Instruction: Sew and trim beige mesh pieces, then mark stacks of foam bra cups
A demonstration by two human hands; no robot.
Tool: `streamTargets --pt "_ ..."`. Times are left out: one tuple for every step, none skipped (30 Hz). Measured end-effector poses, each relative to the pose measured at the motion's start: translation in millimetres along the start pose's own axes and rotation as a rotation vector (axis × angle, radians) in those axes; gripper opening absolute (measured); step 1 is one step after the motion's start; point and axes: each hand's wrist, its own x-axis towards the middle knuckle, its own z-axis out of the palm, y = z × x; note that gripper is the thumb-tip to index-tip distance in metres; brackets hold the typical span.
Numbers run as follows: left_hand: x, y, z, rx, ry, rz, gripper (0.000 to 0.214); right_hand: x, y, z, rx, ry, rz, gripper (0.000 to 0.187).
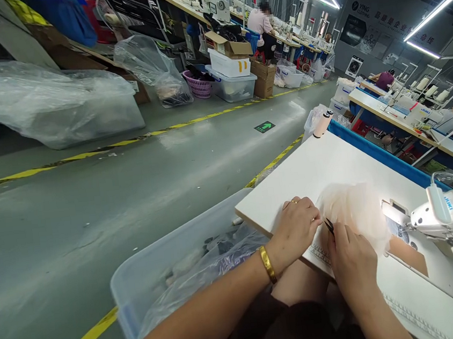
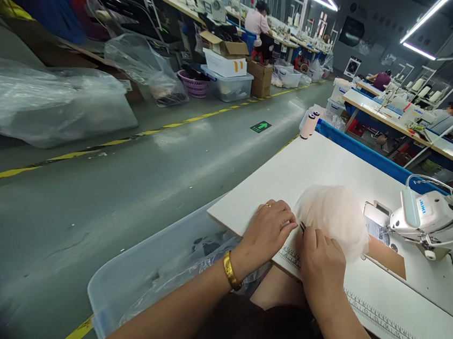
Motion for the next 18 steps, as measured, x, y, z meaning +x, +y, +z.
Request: streamTargets --pt "0.0 -0.2 0.1 -0.007 0.004 0.000 0.014 0.8 -0.6 2.7 -0.010 -0.011 0.001 0.029" --pt "0.0 -0.3 0.4 -0.013 0.007 0.000 0.014 1.0 -1.1 5.0 -0.014 -0.020 0.002 0.028" --pt "0.0 -0.4 0.7 -0.018 0.012 -0.001 0.014 1.0 -1.5 7.1 -0.014 -0.027 0.003 0.028" --pt "-0.1 -0.5 0.9 -0.024 0.015 -0.002 0.014 0.9 -1.8 9.0 -0.013 -0.031 0.002 0.027" --pt "-0.2 -0.4 1.1 -0.029 0.016 -0.003 0.015 1.0 -2.2 10.7 -0.014 -0.036 -0.001 0.027" --pt "-0.4 -0.3 1.2 -0.035 0.016 -0.008 0.015 1.4 -2.5 12.3 -0.014 -0.040 -0.002 0.027" --pt "-0.6 0.1 1.2 -0.038 0.012 -0.013 0.016 2.1 -2.8 13.8 -0.013 -0.044 -0.004 0.027" --pt "-0.7 0.7 1.0 -0.039 0.005 -0.017 0.017 3.3 -3.2 15.1 -0.009 -0.047 -0.006 0.027" --pt "-0.6 1.3 0.7 -0.038 -0.001 -0.018 0.017 4.7 -3.6 15.8 -0.003 -0.050 -0.008 0.028" --pt "-0.4 2.0 0.2 -0.036 -0.006 -0.016 0.018 6.0 -3.9 15.8 0.004 -0.049 -0.008 0.029" --pt "-0.1 2.4 -0.6 -0.035 -0.009 -0.011 0.019 6.8 -4.0 14.5 0.013 -0.041 -0.005 0.030" --pt "0.2 2.4 -1.7 -0.036 -0.010 -0.006 0.019 6.6 -3.8 11.8 0.030 -0.027 -0.004 0.031" --pt "0.2 1.9 -3.2 -0.037 -0.007 -0.004 0.018 5.1 -3.1 7.4 0.059 -0.010 -0.008 0.029" --pt "-0.1 0.6 -4.9 -0.032 -0.001 -0.009 0.018 1.7 -1.8 1.5 0.102 0.014 -0.017 0.025" --pt "-0.8 -1.3 -6.9 -0.021 0.003 -0.020 0.021 -3.7 0.0 -5.7 0.160 0.033 -0.036 0.019" --pt "-1.9 -3.8 -8.9 -0.009 0.002 -0.031 0.026 -11.0 2.5 -13.8 0.226 0.039 -0.063 0.012" --pt "-3.4 -6.7 -10.8 -0.001 0.007 -0.039 0.032 -20.0 5.5 -22.1 0.290 0.030 -0.091 0.009" --pt "-5.0 -9.5 -12.4 -0.001 0.022 -0.040 0.033 -30.1 8.9 -30.0 0.344 0.011 -0.111 0.011"
